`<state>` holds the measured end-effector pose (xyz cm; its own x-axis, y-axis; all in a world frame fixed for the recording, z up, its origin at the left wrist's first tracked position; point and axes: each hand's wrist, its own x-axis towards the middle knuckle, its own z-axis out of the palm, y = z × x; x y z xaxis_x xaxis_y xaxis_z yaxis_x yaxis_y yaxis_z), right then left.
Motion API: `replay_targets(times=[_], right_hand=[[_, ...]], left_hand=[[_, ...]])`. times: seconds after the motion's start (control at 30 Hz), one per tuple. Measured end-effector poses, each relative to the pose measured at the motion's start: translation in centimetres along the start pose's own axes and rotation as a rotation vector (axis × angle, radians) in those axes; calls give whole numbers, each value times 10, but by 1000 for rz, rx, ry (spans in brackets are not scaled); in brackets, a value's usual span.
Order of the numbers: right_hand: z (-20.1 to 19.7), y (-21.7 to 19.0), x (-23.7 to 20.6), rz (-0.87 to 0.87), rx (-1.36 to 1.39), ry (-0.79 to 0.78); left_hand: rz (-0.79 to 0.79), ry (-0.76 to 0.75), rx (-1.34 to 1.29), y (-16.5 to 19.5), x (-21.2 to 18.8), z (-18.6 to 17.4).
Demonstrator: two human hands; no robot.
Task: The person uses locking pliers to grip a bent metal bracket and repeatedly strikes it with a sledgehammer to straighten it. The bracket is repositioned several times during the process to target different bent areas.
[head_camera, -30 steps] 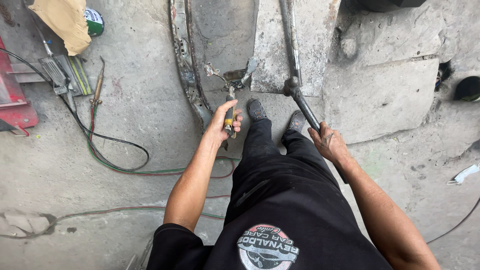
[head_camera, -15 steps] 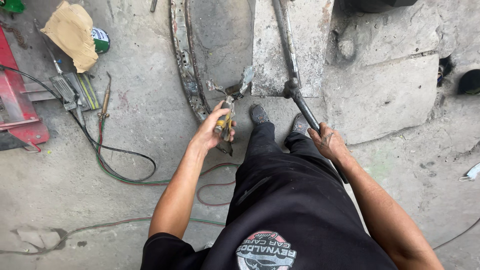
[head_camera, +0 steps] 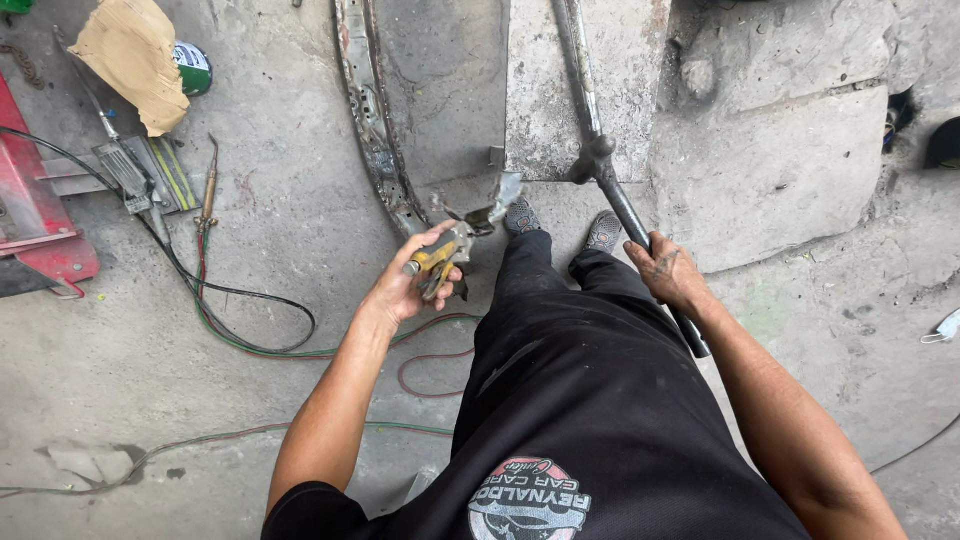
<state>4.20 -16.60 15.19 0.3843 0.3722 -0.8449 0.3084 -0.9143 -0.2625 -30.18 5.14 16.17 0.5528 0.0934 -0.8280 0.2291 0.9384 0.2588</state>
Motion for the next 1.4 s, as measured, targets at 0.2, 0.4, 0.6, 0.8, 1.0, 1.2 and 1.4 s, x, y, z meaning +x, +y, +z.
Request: replay_targets(times=[0.2, 0.4, 0.6, 0.8, 1.0, 1.2, 1.4], right_hand=[[-5, -3, -7, -5, 189, -10], [1, 5, -20, -149, 14, 106], [20, -14, -10, -301, -124, 121], [20, -23, 8, -327, -248, 127], [-6, -31, 15, -280, -209, 95], [-23, -50, 18, -110, -35, -14], [-20, -52, 3, -218, 28, 49]], left_hand=[[-66, -29, -131, -20, 66, -6], [90, -238, -519, -43, 104, -31], [170, -335, -564, -54, 109, -44], [306, -201, -572, -65, 113, -40], [804, 233, 458, -35, 108, -32], [1208, 356, -252, 1, 185, 10], [1090, 755, -153, 18, 225, 16]])
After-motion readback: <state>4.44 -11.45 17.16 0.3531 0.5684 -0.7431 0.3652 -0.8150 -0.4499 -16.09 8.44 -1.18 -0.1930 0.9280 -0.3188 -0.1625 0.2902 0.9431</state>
